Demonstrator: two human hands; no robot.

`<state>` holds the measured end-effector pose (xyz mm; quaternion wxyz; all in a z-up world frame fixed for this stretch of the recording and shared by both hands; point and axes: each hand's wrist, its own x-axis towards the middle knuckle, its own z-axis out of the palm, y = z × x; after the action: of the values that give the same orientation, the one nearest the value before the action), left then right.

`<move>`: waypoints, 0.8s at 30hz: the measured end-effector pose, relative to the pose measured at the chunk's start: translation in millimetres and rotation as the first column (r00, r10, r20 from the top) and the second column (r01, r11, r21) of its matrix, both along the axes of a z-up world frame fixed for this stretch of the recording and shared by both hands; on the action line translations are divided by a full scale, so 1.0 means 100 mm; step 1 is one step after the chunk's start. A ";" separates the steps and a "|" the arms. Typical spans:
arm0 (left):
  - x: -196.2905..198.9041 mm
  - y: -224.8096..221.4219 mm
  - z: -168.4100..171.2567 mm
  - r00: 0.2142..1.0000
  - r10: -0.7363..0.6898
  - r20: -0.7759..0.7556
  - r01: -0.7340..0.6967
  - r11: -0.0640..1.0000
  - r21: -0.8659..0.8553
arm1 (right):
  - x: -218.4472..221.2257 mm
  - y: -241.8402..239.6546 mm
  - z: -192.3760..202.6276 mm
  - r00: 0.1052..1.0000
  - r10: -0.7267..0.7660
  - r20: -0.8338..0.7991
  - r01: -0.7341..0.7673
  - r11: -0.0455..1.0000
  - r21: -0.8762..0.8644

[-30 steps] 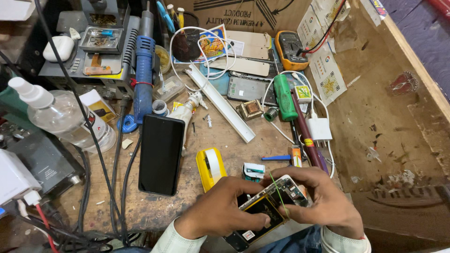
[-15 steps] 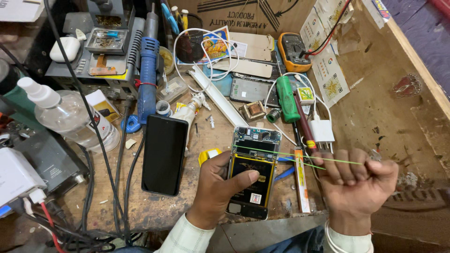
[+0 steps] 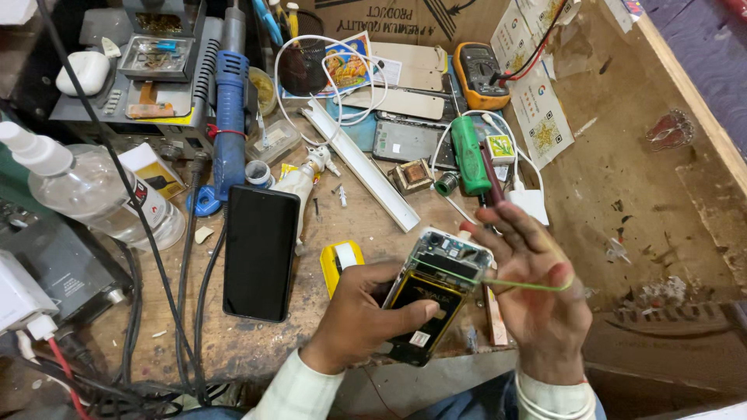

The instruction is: The person secures a smartphone battery with rubber bands, handles a new LCD screen package, and uses a screwdriver to manipulate internal components of the phone. They also connect a power bank to the device.

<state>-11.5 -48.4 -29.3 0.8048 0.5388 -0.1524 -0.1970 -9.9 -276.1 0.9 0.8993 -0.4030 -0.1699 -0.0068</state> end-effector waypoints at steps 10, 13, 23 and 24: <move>0.00 0.01 0.02 0.950 -0.308 0.057 0.270 0.896 0.352 | -0.17 -0.22 -0.01 0.945 0.014 -0.326 -0.266 0.614 -0.743; 0.01 0.03 0.02 0.943 -0.302 0.141 0.228 0.893 0.388 | -0.08 -0.27 -0.07 0.943 0.055 -0.327 -0.294 0.595 -0.748; -0.06 -0.01 0.12 0.947 -0.305 0.102 0.225 0.855 0.467 | -0.17 -0.20 0.11 0.997 0.039 -0.068 -0.078 0.397 -0.915; -0.07 -0.02 0.13 0.945 -0.314 0.087 0.240 0.851 0.466 | -0.21 -0.20 0.17 0.997 0.045 -0.066 -0.079 0.386 -0.919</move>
<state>-18.4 -50.3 -16.0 0.6063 0.6964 -0.2433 -0.2971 -31.1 -295.6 17.8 0.5283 -0.8265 -0.1464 0.1278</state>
